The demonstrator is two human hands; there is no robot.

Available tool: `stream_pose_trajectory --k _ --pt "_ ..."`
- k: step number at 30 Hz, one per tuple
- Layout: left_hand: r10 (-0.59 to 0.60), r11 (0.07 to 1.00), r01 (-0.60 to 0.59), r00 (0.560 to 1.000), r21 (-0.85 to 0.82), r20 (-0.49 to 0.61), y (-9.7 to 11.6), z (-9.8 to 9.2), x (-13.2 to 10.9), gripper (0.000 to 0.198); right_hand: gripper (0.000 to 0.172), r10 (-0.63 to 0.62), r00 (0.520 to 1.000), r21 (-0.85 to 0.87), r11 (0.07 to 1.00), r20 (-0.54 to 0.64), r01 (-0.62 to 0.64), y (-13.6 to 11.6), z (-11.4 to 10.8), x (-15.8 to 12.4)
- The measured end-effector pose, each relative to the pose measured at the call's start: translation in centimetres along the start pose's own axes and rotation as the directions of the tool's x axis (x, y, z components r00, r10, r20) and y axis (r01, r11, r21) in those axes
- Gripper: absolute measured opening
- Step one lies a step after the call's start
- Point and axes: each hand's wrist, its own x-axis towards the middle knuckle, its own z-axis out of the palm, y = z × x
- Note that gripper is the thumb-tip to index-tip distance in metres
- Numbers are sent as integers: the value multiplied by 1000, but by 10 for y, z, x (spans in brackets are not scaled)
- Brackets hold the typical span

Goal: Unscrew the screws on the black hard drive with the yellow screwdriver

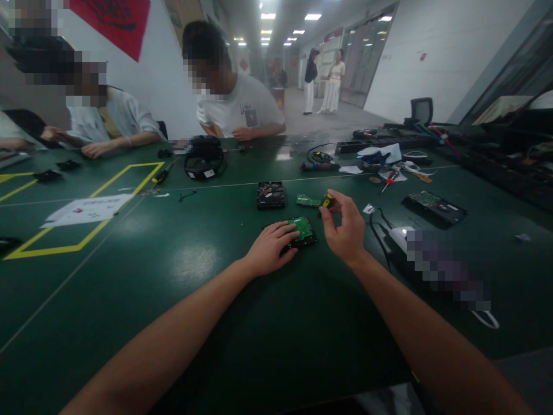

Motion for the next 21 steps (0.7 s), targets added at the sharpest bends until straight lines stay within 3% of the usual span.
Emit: stream_pose_trajectory --k 11,21 --pt "-1 1000 1 1000 2 9 1 -3 1 47 37 -26 999 -7 1000 -41 25 -6 -2 3" --pt "1 1000 -1 1000 -6 2 0 1 1 47 48 -17 999 11 1000 37 17 -1 2 -1"
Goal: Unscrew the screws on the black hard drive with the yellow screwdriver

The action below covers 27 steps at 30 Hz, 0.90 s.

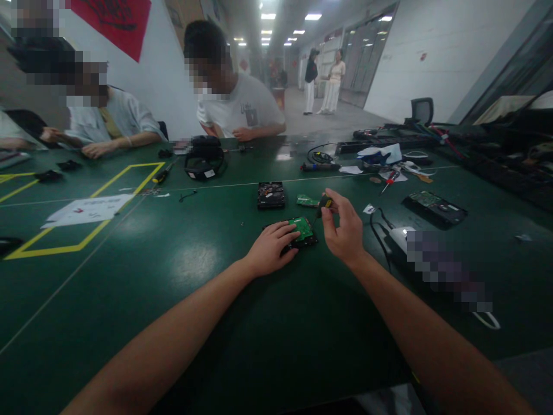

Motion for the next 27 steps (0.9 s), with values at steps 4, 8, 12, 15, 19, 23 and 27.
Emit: stream_pose_trajectory --k 4,8,12,15,19,23,27 --pt "4 1000 -4 1000 1 -5 1 -1 0 46 45 -34 999 0 999 -28 34 -3 -1 2" --pt "4 1000 -4 1000 -7 -9 1 -2 0 45 43 -5 1000 10 1000 -8 5 0 -1 2" --pt "4 1000 -4 1000 -12 -13 -1 0 0 46 47 6 999 65 998 48 -10 2 0 1" --pt "4 1000 -5 1000 -6 -12 -2 1 -1 47 44 -9 1000 16 1000 11 9 0 -1 2" --pt "7 1000 -7 1000 1 -8 -1 1 -1 47 43 -22 999 -22 1000 -27 21 -4 -3 4" --pt "6 1000 -6 1000 -7 -10 -1 0 0 47 41 -38 999 -16 999 -22 37 -5 -3 5" --pt "1 1000 -2 1000 -12 -14 0 0 0 47 49 -35 998 28 999 48 34 -4 -1 2"
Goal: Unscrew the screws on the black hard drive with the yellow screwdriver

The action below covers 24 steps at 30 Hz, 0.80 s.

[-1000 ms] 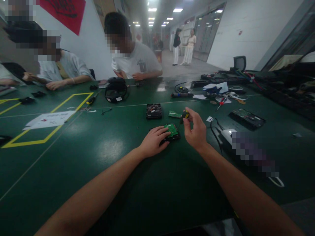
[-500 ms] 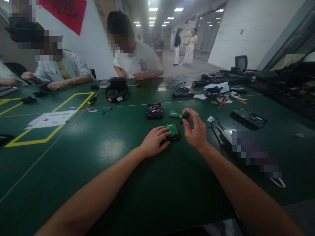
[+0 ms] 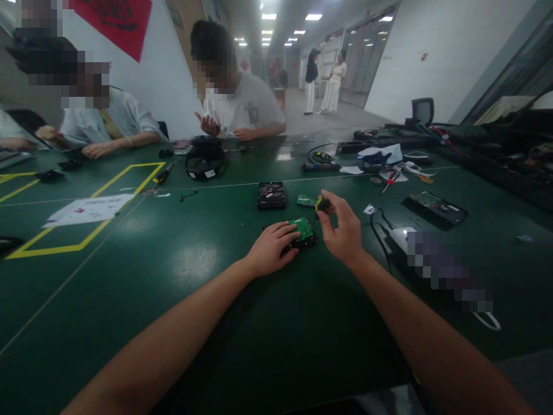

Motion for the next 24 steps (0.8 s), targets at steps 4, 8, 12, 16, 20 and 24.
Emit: stream_pose_trajectory --k 4,8,12,16,20,24 --pt "1 1000 -2 1000 12 8 1 0 0 47 54 27 1000 19 999 12 -27 0 2 -2" --pt "6 1000 -6 1000 13 5 0 0 0 47 47 20 998 -11 1000 -51 -21 0 1 -1" --pt "9 1000 -9 1000 15 4 -2 1 0 46 44 19 999 -4 1000 -34 -19 2 0 0" --pt "9 1000 -9 1000 13 2 -3 2 -1 46 51 46 998 45 998 43 -48 4 1 -1" --pt "4 1000 -4 1000 3 10 -2 1 -1 48 47 49 999 6 999 1 -49 1 0 0" --pt "-10 1000 10 1000 -1 14 -1 -1 -1 49 41 47 997 -31 998 -54 -48 -2 -3 3"
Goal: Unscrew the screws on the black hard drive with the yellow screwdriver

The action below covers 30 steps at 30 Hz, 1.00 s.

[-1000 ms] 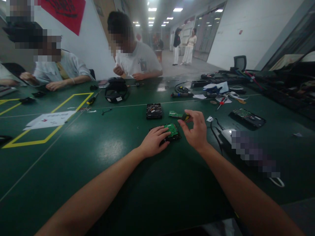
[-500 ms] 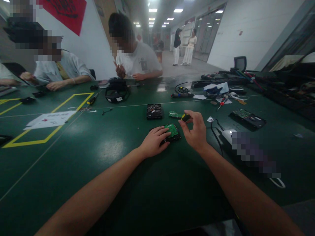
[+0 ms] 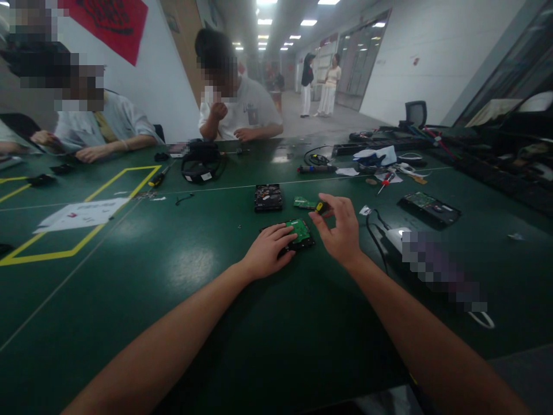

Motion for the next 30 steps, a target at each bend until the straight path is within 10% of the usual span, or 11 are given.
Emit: stream_pose_trajectory --k 30 --pt "-1 1000 1 1000 3 0 2 -1 1 48 39 -42 998 -10 999 -54 42 0 -1 0"
